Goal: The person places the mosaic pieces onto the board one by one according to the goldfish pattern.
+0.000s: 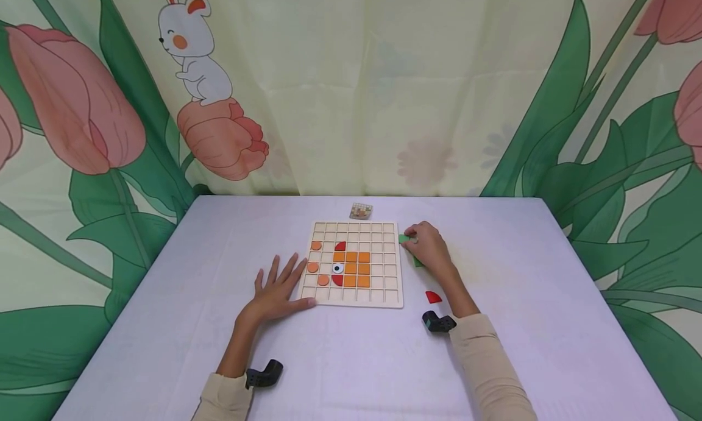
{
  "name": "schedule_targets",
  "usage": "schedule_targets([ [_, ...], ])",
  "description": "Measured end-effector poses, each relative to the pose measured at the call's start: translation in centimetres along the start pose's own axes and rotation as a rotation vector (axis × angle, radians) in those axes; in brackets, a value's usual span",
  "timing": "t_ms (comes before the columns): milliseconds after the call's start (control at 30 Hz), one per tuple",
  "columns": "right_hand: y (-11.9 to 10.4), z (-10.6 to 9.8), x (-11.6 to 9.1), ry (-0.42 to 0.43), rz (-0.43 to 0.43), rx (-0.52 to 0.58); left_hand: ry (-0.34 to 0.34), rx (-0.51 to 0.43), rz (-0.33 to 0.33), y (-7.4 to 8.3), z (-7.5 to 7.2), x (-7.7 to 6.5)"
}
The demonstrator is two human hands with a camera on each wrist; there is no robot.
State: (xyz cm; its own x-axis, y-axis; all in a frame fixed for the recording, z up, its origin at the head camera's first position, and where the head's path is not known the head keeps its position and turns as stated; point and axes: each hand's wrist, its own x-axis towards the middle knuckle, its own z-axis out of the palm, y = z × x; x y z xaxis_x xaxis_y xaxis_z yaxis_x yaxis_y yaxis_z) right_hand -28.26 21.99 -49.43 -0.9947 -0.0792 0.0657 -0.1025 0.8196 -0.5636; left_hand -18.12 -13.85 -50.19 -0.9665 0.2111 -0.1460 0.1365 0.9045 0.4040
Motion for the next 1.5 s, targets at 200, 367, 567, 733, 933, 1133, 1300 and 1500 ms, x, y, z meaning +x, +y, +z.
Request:
schedule_targets([
  [200, 0.0, -0.3, 0.0, -0.039, 0.018, -0.046, 0.002, -0.006, -0.005, 0.0, 0.1, 0.0],
  [367, 0.1, -0.6, 0.0, -0.056, 0.010, -0.071, -0.006, 0.002, -0.011, 0.0, 0.2, 0.1],
  [567, 0.4, -0.7, -0.1, -0.052, 0.010, -0.068, -0.008, 0.000, -0.008, 0.0, 0.1, 0.1],
  [733, 0.3, -0.8, -0.1, -0.040, -0.014, -0.062, -0.002, -0.014, 0.000, 0.0, 0.0, -0.1],
  [933, -0.5, -0.8, 0.1, -0.075, -0.031, -0.053, 0.003, -0.011, 0.006, -0.1, 0.1, 0.0],
  [1133, -1.7, -0.7, 0.3, -0.112, -0.097, -0.031, 0.002, -0.009, 0.008, -0.1, 0.0, 0.1],
  [1300, -2.4, -0.3, 0.5, -0.123, -0.152, -0.024, 0.001, -0.009, 0.007, -0.1, 0.1, 0.1],
  [1500, -3.3, 0.5, 1.0, -0.126, -0.190, -0.048, 0.000, -0.003, 0.010, -0.3, 0.1, 0.2],
])
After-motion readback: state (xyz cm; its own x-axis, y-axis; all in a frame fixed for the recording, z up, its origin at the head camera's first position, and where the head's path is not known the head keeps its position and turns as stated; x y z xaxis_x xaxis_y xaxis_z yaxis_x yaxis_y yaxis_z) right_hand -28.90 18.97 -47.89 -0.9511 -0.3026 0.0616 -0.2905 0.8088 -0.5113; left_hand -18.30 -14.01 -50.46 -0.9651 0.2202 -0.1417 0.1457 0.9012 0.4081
